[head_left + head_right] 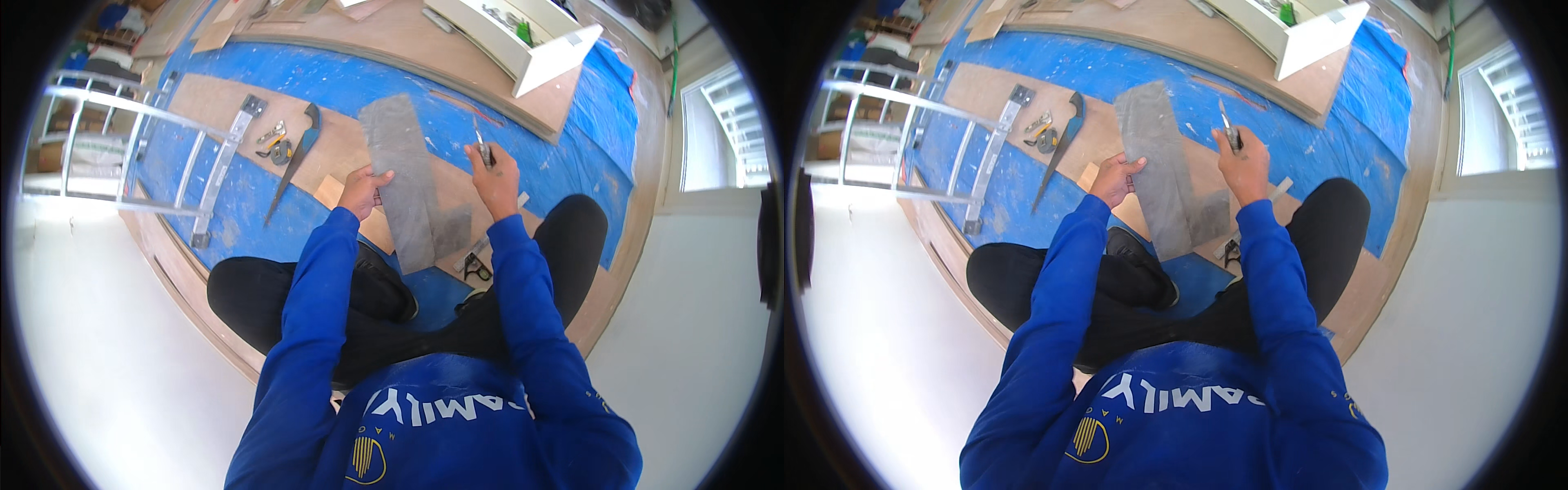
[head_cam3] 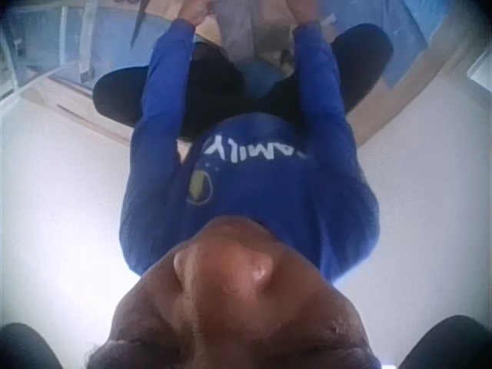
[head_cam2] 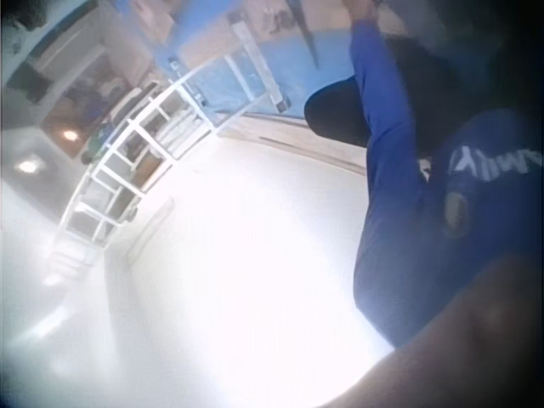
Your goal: The person sits on the floor and uses a utility knife to cut a piece of gray material, using a wooden plank as a guide. They repeatedly score and snap the material, then discard the offcuts into a bag.
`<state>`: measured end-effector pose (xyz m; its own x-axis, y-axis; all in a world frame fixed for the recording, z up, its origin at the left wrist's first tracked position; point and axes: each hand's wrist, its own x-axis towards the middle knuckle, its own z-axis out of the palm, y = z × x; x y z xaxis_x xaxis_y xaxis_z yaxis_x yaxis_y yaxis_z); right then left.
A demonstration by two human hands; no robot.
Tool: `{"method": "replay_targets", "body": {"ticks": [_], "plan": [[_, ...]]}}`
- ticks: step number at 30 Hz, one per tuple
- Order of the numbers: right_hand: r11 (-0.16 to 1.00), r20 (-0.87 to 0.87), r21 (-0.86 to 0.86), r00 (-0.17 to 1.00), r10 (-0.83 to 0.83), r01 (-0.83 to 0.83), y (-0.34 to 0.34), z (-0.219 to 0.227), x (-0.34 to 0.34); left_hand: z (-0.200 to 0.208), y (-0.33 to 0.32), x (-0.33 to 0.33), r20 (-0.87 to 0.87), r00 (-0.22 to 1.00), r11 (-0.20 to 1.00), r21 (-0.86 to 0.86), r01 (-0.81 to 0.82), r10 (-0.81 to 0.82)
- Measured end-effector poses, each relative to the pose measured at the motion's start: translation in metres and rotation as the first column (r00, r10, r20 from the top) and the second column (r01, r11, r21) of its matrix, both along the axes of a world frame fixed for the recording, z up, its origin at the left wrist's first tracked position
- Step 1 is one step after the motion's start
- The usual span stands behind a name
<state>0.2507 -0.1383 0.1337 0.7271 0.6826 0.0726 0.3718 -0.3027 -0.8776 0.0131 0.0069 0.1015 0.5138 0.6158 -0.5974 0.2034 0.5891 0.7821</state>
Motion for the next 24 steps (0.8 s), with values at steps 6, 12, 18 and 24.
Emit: {"method": "replay_targets", "body": {"ticks": [6, 12, 18, 24], "plan": [[0.992, -0.036, -0.058, 0.993, 0.114, -0.116, -0.013, -0.02, -0.017, -0.118, 0.016, -0.023, 0.122, 0.86, 0.866, -0.142, -0.479, 0.495], [0.926, -0.05, -0.242, 0.957, 0.286, -0.289, -0.013, -0.037, -0.038, -0.167, 0.012, -0.04, -0.223, 0.864, 0.859, -0.152, -0.489, 0.452], [0.868, -0.034, -0.344, 0.928, 0.371, -0.359, 0.016, -0.059, -0.051, -0.112, 0.025, -0.051, -0.612, 0.789, 0.994, -0.107, -0.025, -0.047], [0.88, 0.114, -0.241, 0.888, 0.445, -0.41, 0.043, -0.147, -0.04, -0.11, -0.018, -0.069, -0.858, 0.384, 0.94, 0.322, -0.116, 0.341]]}}
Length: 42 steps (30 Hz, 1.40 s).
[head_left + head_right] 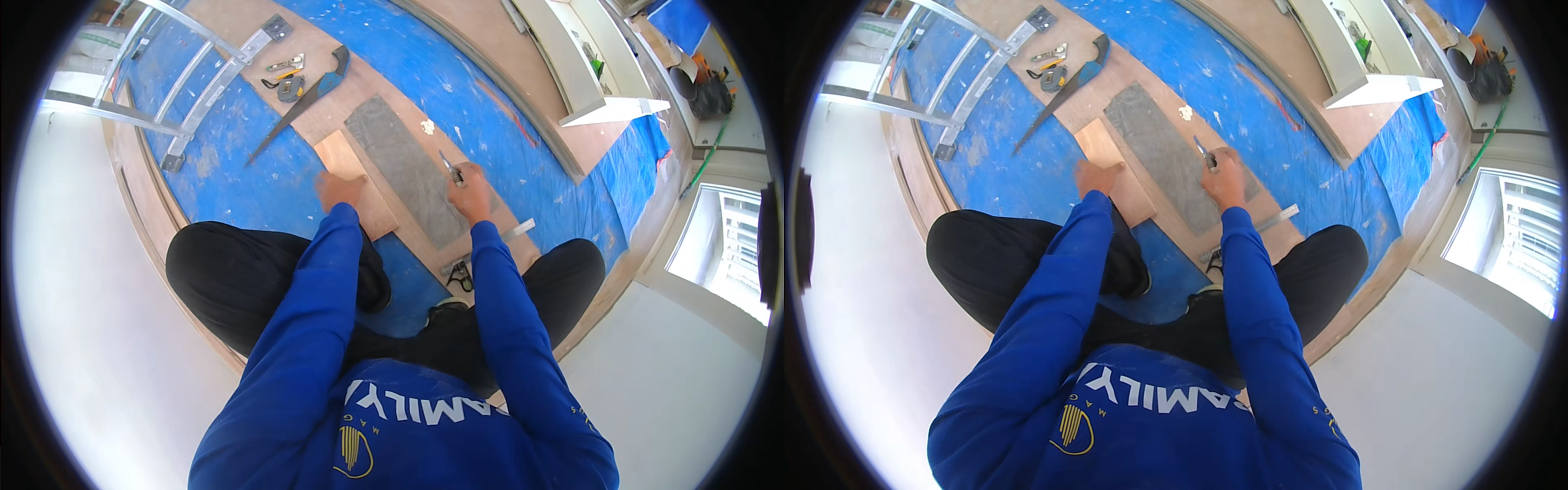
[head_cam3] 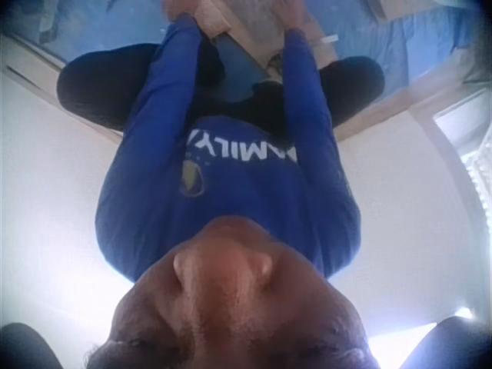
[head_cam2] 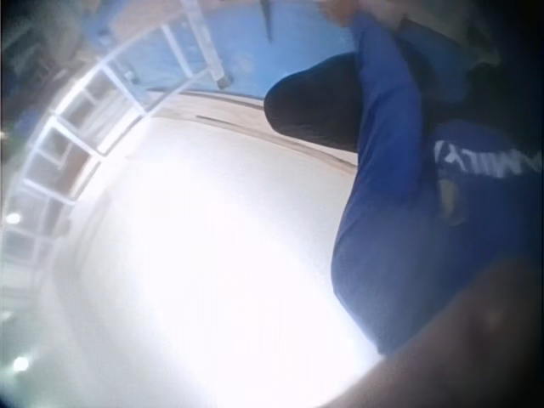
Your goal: The person sits on the floor and uses a utility knife to cut a piece of gray material, using a wooden plank as a guide. They repeatedly score and snap the material, then discard the offcuts into a bag.
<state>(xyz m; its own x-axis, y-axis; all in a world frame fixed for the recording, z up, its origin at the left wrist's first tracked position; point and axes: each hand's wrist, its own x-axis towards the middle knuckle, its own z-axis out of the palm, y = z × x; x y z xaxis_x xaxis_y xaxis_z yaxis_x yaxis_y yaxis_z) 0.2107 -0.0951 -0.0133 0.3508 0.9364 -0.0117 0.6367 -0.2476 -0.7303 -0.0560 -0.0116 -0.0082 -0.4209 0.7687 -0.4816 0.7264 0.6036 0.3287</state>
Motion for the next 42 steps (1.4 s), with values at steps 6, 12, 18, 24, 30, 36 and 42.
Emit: {"method": "replay_targets", "body": {"ticks": [6, 12, 18, 24, 30, 36, 42], "plan": [[0.937, 0.058, -0.341, 0.994, 0.098, -0.072, 0.008, -0.003, -0.022, -0.008, -0.011, 0.0, 0.009, 0.999, 0.994, 0.093, -0.048, 0.048], [0.819, 0.156, -0.573, 0.986, 0.06, 0.041, -0.013, 0.002, -0.028, 0.016, 0.0, 0.034, 0.131, 0.99, 0.991, 0.117, -0.065, 0.049], [0.831, 0.133, -0.556, 0.988, 0.073, 0.013, -0.026, -0.009, -0.044, -0.001, -0.031, 0.055, -0.03, 0.987, 0.988, 0.014, 0.156, -0.156], [0.815, 0.018, -0.579, 0.999, 0.032, -0.016, -0.024, -0.016, -0.045, 0.002, -0.042, 0.072, 0.015, 0.995, 0.991, 0.085, 0.1, -0.101], [0.85, 0.011, -0.527, 1.0, -0.002, 0.008, -0.025, -0.011, -0.047, -0.003, -0.041, 0.067, 0.026, 0.991, 0.983, 0.129, 0.129, -0.133], [0.846, -0.005, -0.532, 1.0, -0.031, 0.024, -0.024, -0.015, -0.046, 0.003, -0.043, 0.068, 0.018, 0.977, 0.968, 0.145, 0.206, -0.211], [0.823, -0.045, -0.567, 0.998, -0.036, 0.004, -0.021, -0.01, -0.044, 0.004, -0.042, 0.072, 0.019, 0.981, 0.976, 0.111, 0.187, -0.191]]}}
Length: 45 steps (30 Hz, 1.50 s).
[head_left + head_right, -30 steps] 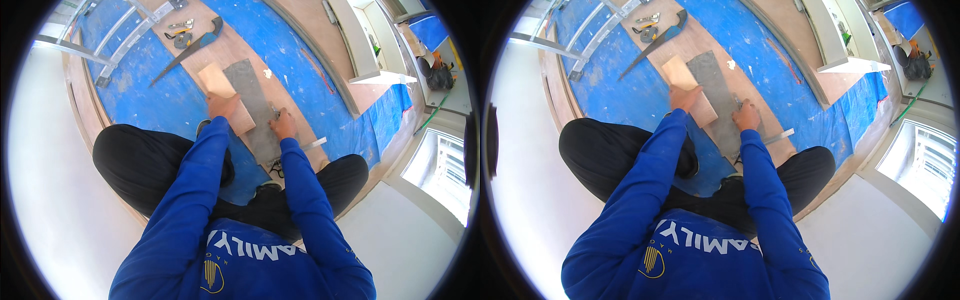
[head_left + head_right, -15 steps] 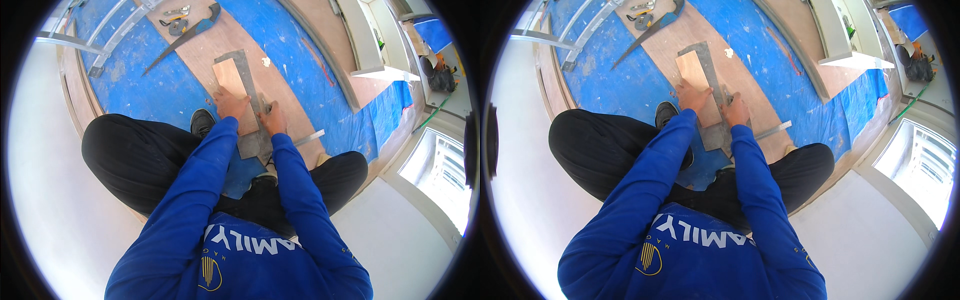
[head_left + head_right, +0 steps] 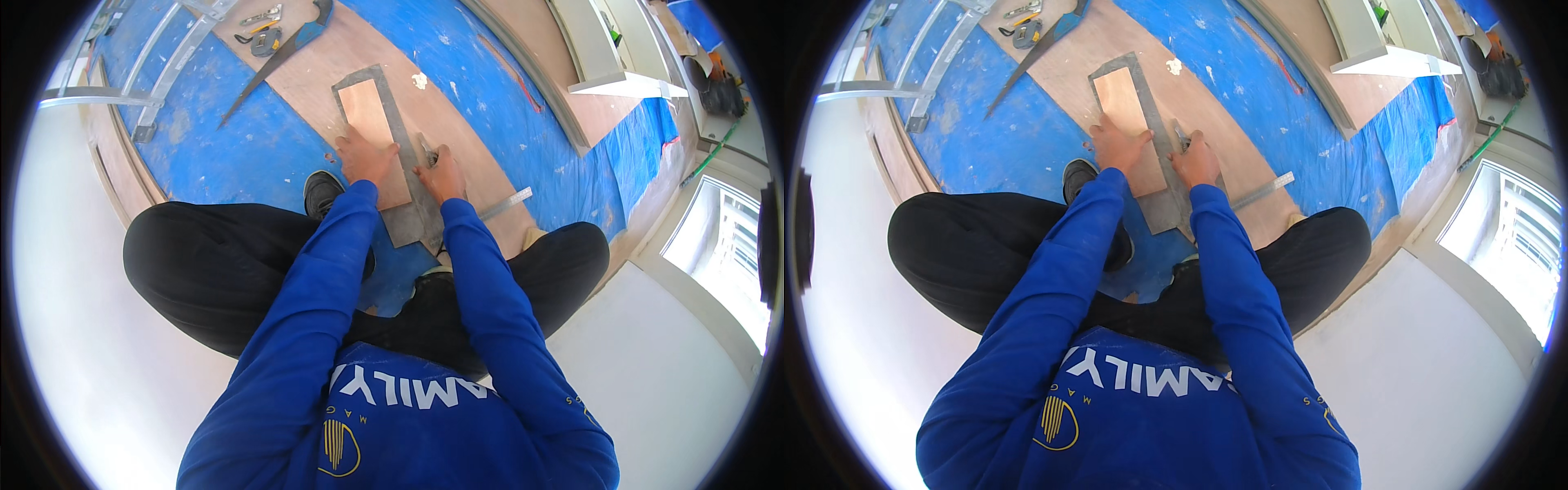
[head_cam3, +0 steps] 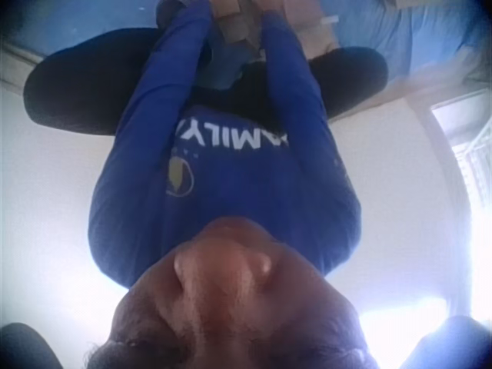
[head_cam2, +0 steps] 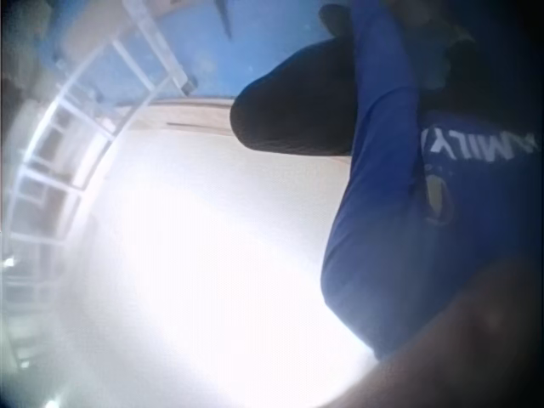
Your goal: The person sits on the floor and uses a utility knife to cut a piece of gray material, using a wooden plank as a guide. They repeatedly score and snap the material, then discard the offcuts into a bag.
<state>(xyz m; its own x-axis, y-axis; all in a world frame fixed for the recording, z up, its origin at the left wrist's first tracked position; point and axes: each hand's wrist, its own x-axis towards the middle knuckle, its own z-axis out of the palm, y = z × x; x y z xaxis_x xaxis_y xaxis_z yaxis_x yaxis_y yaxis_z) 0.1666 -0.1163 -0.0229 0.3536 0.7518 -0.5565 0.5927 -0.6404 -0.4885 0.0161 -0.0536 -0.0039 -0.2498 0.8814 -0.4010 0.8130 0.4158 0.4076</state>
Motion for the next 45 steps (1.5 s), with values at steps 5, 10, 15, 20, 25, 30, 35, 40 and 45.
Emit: {"method": "replay_targets", "body": {"ticks": [5, 10, 15, 20, 25, 30, 35, 40, 45], "plan": [[1.0, 0.001, 0.001, 1.0, 0.004, -0.004, -0.001, 0.0, 0.0, -0.001, 0.0, 0.0, -0.03, 1.0, 1.0, 0.005, -0.002, 0.002], [1.0, 0.008, 0.021, 1.0, -0.006, 0.005, -0.002, -0.003, 0.001, 0.005, 0.0, 0.002, -0.08, 0.996, 0.999, -0.023, -0.035, 0.033], [1.0, -0.004, 0.016, 1.0, -0.011, 0.011, -0.002, -0.005, 0.0, 0.002, 0.0, -0.004, -0.025, 0.999, 1.0, -0.013, -0.021, 0.02], [0.999, -0.05, -0.024, 0.998, -0.03, 0.029, -0.001, -0.011, 0.004, 0.003, 0.0, -0.002, -0.024, 1.0, 1.0, -0.006, 0.003, -0.003], [0.999, 0.012, 0.047, 1.0, -0.012, 0.011, -0.003, -0.01, 0.001, 0.001, 0.0, -0.005, -0.007, 1.0, 1.0, -0.011, -0.006, 0.006], [0.999, -0.005, 0.037, 1.0, -0.022, 0.022, -0.003, -0.013, 0.004, 0.006, 0.001, -0.002, -0.005, 1.0, 0.999, -0.036, -0.004, 0.004], [0.999, -0.065, -0.053, 0.998, -0.015, 0.011, 0.001, -0.007, 0.004, 0.006, 0.0, -0.004, -0.021, 1.0, 0.999, -0.035, -0.01, 0.009], [0.996, 0.051, 0.083, 0.998, -0.021, 0.016, -0.005, -0.021, 0.001, 0.001, 0.001, -0.004, -0.018, 1.0, 1.0, -0.007, -0.021, 0.021], [0.999, 0.001, 0.036, 1.0, -0.016, 0.016, -0.004, -0.024, 0.004, -0.001, 0.001, -0.005, 0.021, 0.999, 0.999, -0.017, -0.045, 0.045]]}}
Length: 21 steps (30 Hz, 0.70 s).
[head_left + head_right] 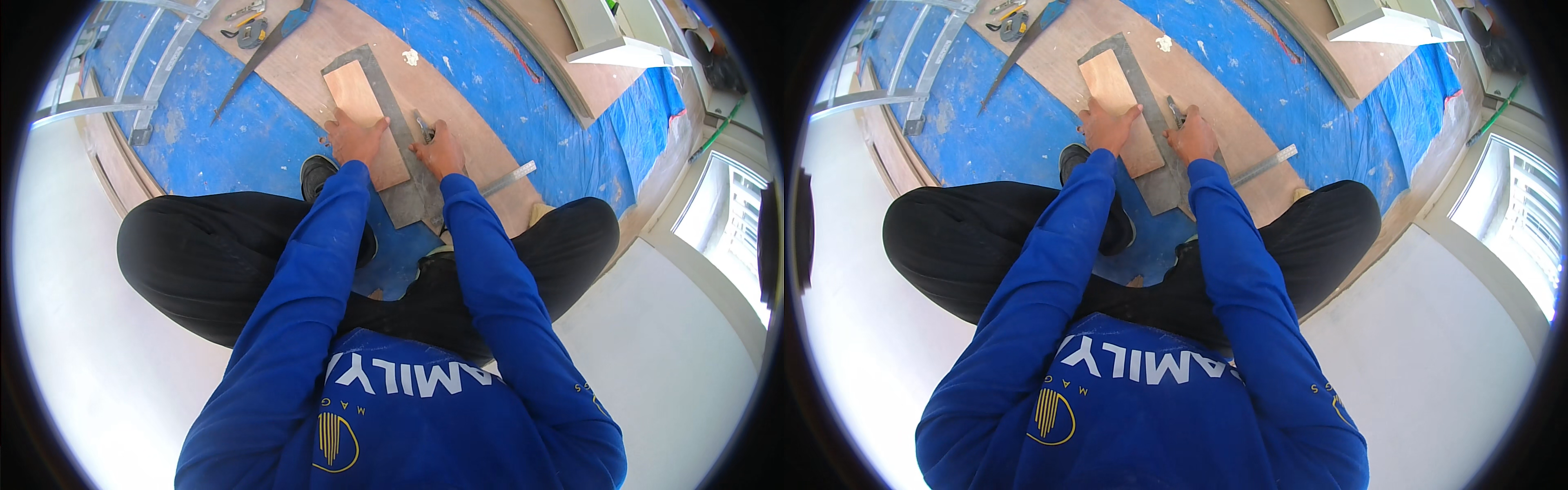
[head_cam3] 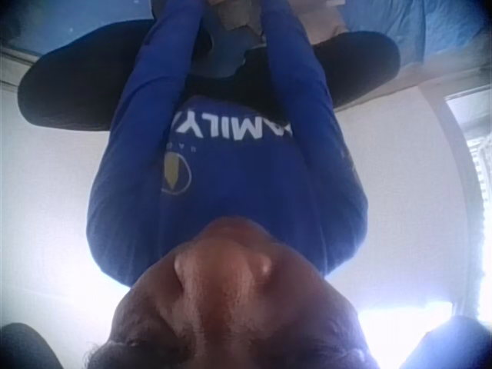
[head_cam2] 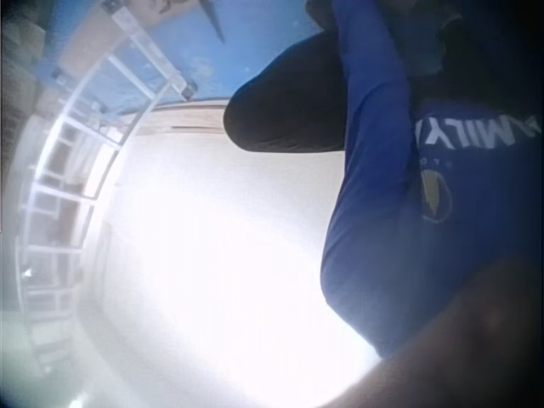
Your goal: The person sits on the floor and uses a utility knife to cut a piece of gray material, using a wooden plank as a guide. They repeatedly score and snap the material, then discard the offcuts into a bag.
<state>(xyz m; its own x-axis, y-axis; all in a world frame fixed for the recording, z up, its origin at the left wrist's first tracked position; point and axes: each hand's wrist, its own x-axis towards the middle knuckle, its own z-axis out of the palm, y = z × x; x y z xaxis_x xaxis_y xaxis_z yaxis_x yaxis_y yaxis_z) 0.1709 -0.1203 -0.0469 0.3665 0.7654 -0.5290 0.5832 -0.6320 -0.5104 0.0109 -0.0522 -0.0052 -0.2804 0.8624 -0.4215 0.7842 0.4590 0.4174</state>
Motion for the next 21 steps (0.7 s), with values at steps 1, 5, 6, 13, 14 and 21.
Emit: {"method": "replay_targets", "body": {"ticks": [1, 5, 6, 13, 14, 21], "plan": [[1.0, -0.013, -0.005, 1.0, -0.004, 0.004, 0.0, 0.0, 0.0, 0.0, 0.0, 0.001, -0.005, 1.0, 1.0, -0.003, -0.002, 0.002], [1.0, 0.004, 0.014, 1.0, 0.007, -0.007, 0.0, 0.004, -0.001, -0.001, 0.001, 0.002, -0.002, 1.0, 1.0, 0.003, -0.006, 0.006], [1.0, 0.002, 0.004, 1.0, 0.006, -0.006, 0.001, 0.007, -0.001, -0.001, 0.001, 0.001, 0.001, 1.0, 1.0, 0.007, -0.01, 0.01], [0.999, 0.001, -0.052, 1.0, 0.012, -0.012, 0.003, 0.014, -0.001, 0.002, 0.0, 0.002, -0.004, 1.0, 1.0, -0.011, -0.014, 0.014], [0.998, -0.009, -0.065, 1.0, 0.009, -0.01, 0.004, 0.015, 0.0, 0.003, 0.001, 0.003, -0.006, 1.0, 1.0, -0.013, -0.012, 0.012], [0.996, -0.027, -0.083, 1.0, 0.009, -0.011, 0.006, 0.021, 0.0, -0.002, 0.001, 0.001, 0.014, 1.0, 0.999, 0.035, 0.006, -0.007]]}}
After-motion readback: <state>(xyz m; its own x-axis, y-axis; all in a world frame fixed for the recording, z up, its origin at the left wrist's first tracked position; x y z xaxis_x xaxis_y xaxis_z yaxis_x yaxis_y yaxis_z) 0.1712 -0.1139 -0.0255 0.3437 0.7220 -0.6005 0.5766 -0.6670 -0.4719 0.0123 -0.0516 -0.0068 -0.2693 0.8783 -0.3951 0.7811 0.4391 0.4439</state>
